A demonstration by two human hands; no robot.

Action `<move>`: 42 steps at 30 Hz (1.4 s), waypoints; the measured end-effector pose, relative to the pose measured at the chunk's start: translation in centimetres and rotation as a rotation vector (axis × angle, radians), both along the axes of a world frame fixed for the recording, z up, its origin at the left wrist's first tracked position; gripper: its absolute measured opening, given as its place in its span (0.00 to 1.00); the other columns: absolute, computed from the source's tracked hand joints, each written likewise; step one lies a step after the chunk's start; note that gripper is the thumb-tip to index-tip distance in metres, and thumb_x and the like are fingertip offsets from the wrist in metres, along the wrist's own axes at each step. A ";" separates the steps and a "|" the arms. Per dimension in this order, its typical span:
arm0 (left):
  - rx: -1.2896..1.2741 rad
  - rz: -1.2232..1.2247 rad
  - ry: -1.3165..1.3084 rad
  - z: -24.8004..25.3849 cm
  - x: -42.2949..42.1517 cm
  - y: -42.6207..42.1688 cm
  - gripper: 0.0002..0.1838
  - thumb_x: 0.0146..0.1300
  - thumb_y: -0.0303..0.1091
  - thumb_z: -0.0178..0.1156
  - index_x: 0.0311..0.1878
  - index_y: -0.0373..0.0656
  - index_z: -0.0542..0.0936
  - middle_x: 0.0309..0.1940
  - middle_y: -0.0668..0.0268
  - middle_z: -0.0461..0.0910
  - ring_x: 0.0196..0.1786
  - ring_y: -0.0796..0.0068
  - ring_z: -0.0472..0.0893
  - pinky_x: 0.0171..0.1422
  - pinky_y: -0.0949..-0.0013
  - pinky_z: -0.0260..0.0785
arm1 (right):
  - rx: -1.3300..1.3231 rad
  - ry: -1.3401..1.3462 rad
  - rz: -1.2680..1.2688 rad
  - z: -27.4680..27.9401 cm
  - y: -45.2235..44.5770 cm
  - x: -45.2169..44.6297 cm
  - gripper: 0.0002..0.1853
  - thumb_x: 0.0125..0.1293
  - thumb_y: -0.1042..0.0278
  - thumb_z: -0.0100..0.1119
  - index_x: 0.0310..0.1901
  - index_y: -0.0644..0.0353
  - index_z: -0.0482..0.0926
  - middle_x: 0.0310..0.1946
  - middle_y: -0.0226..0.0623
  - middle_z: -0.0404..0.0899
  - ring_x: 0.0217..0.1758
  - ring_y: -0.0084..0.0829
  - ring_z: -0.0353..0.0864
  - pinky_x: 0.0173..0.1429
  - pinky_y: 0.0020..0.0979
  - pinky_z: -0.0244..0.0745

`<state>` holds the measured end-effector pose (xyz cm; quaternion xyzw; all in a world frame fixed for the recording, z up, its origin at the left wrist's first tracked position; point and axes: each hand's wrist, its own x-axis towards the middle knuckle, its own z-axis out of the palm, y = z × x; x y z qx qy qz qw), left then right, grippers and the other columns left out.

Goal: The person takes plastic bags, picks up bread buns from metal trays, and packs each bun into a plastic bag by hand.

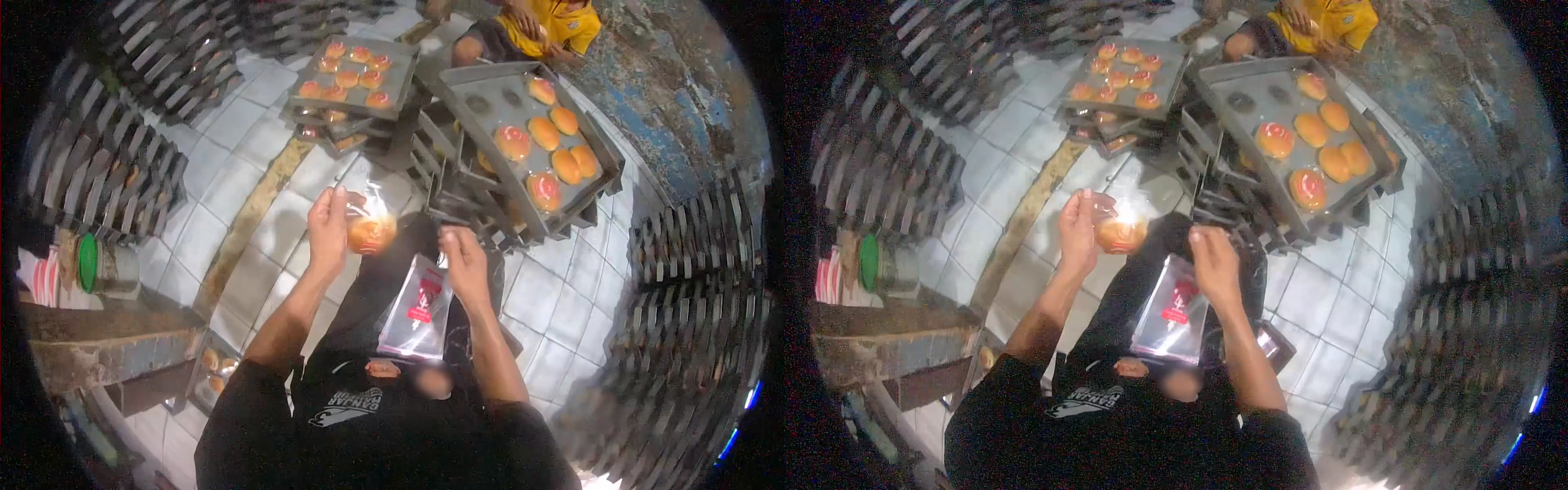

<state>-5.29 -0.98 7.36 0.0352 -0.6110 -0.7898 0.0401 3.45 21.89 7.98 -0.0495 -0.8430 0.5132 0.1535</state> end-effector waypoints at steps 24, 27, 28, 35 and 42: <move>0.280 -0.416 -0.332 -6.4 6.4 0.3 0.09 0.72 0.32 0.64 0.37 0.37 0.84 0.37 0.71 0.77 0.42 0.82 0.77 0.46 0.75 0.67 | -1.032 -0.550 -0.090 -0.6 -2.7 7.9 0.10 0.76 0.62 0.63 0.42 0.61 0.84 0.27 0.32 0.82 0.28 0.24 0.81 0.32 0.27 0.77; 0.498 -0.405 -0.219 -1.5 3.2 4.5 0.10 0.72 0.35 0.66 0.47 0.37 0.84 0.41 0.70 0.82 0.45 0.83 0.77 0.48 0.72 0.68 | -0.903 -0.297 -0.105 1.0 0.1 5.1 0.11 0.76 0.63 0.62 0.42 0.63 0.83 0.34 0.36 0.85 0.34 0.26 0.84 0.38 0.29 0.79; 0.617 -0.428 -0.134 -0.6 2.2 5.7 0.14 0.73 0.36 0.65 0.53 0.36 0.82 0.47 0.65 0.84 0.47 0.82 0.78 0.52 0.71 0.70 | -0.642 -0.157 -0.088 1.3 2.1 4.2 0.11 0.77 0.63 0.62 0.43 0.64 0.83 0.38 0.38 0.86 0.37 0.27 0.85 0.42 0.31 0.81; -0.223 -0.631 0.152 0.7 3.6 7.8 0.27 0.76 0.39 0.61 0.72 0.39 0.72 0.68 0.59 0.77 0.71 0.68 0.76 0.74 0.61 0.68 | 0.740 0.389 -0.162 9.5 12.5 -8.2 0.16 0.70 0.69 0.64 0.58 0.59 0.83 0.55 0.46 0.84 0.58 0.46 0.83 0.55 0.43 0.78; -1.058 -0.503 0.838 -2.9 9.7 1.5 0.21 0.58 0.35 0.73 0.56 0.46 0.87 0.76 0.50 0.69 0.79 0.38 0.65 0.79 0.43 0.63 | 0.468 0.103 0.345 3.9 2.3 3.5 0.29 0.62 0.62 0.74 0.64 0.59 0.78 0.51 0.48 0.83 0.63 0.48 0.80 0.73 0.48 0.70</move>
